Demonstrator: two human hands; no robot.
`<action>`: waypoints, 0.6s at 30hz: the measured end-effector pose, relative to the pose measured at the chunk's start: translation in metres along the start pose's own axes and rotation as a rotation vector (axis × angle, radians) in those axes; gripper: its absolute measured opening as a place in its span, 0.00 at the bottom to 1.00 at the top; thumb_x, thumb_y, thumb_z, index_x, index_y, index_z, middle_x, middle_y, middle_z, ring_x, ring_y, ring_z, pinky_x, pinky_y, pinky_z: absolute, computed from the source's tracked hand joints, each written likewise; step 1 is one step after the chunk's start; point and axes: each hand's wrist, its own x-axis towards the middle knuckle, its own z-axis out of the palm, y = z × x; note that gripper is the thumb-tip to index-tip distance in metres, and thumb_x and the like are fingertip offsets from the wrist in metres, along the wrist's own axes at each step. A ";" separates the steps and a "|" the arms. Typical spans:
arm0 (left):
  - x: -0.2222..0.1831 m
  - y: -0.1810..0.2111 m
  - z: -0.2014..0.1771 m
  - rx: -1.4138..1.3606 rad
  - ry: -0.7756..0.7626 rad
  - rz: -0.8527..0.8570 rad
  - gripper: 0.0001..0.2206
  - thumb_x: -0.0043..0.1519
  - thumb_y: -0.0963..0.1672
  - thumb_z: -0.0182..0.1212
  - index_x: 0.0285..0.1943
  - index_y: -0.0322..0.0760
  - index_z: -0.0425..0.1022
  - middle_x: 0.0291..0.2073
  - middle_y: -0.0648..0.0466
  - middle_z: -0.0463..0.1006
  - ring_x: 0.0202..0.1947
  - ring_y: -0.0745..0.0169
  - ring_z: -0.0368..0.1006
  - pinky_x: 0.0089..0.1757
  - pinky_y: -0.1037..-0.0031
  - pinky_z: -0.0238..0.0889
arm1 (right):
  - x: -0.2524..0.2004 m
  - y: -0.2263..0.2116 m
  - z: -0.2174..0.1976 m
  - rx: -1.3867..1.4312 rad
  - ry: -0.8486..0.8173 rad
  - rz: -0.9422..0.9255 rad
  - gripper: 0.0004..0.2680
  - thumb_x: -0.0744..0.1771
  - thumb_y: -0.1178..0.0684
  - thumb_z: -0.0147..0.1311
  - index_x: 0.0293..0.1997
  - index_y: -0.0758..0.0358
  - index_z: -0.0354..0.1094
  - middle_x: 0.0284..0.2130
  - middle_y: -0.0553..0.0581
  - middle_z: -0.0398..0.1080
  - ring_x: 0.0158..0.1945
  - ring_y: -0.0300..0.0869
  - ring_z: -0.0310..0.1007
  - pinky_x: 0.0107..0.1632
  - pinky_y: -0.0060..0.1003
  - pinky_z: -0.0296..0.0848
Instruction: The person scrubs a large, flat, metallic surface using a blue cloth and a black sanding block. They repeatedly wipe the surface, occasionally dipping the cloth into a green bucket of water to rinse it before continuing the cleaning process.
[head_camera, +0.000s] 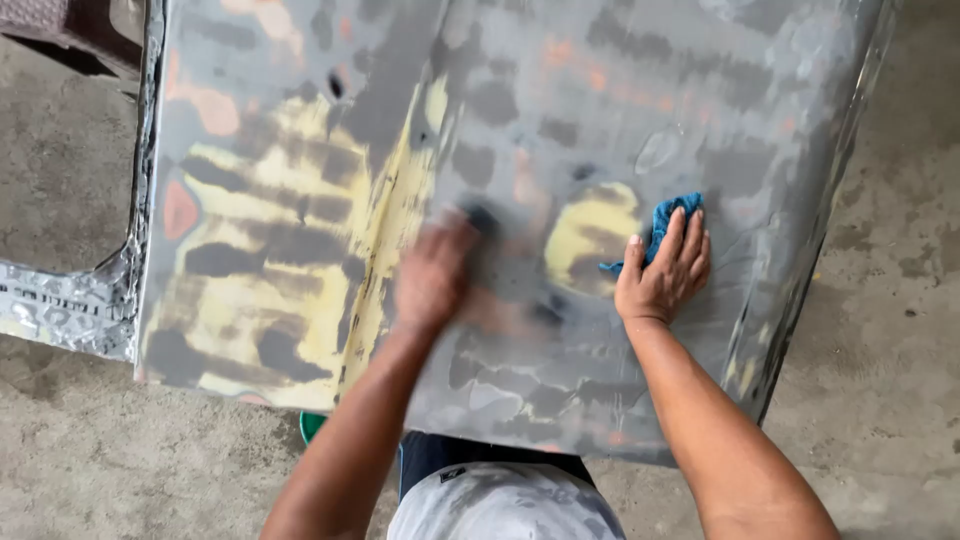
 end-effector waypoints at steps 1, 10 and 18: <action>0.001 -0.002 -0.004 -0.002 -0.004 -0.007 0.23 0.61 0.40 0.53 0.69 0.39 0.69 0.71 0.50 0.66 0.64 0.48 0.67 0.62 0.57 0.60 | -0.004 -0.004 -0.003 -0.002 -0.008 -0.003 0.26 0.71 0.41 0.51 0.78 0.60 0.52 0.76 0.65 0.50 0.76 0.63 0.47 0.73 0.62 0.45; -0.073 0.065 0.018 -0.288 -0.150 0.265 0.24 0.58 0.41 0.54 0.66 0.35 0.71 0.69 0.45 0.66 0.65 0.44 0.68 0.58 0.54 0.61 | -0.041 -0.033 -0.011 -0.025 -0.165 -0.197 0.25 0.70 0.40 0.50 0.77 0.57 0.54 0.75 0.64 0.53 0.76 0.62 0.50 0.72 0.64 0.46; -0.024 0.012 -0.042 -0.123 0.100 -0.373 0.21 0.54 0.39 0.58 0.60 0.33 0.73 0.62 0.44 0.71 0.55 0.38 0.68 0.56 0.54 0.62 | -0.029 -0.047 -0.015 -0.036 -0.175 -0.246 0.26 0.70 0.42 0.52 0.77 0.60 0.55 0.74 0.67 0.54 0.75 0.64 0.51 0.73 0.63 0.47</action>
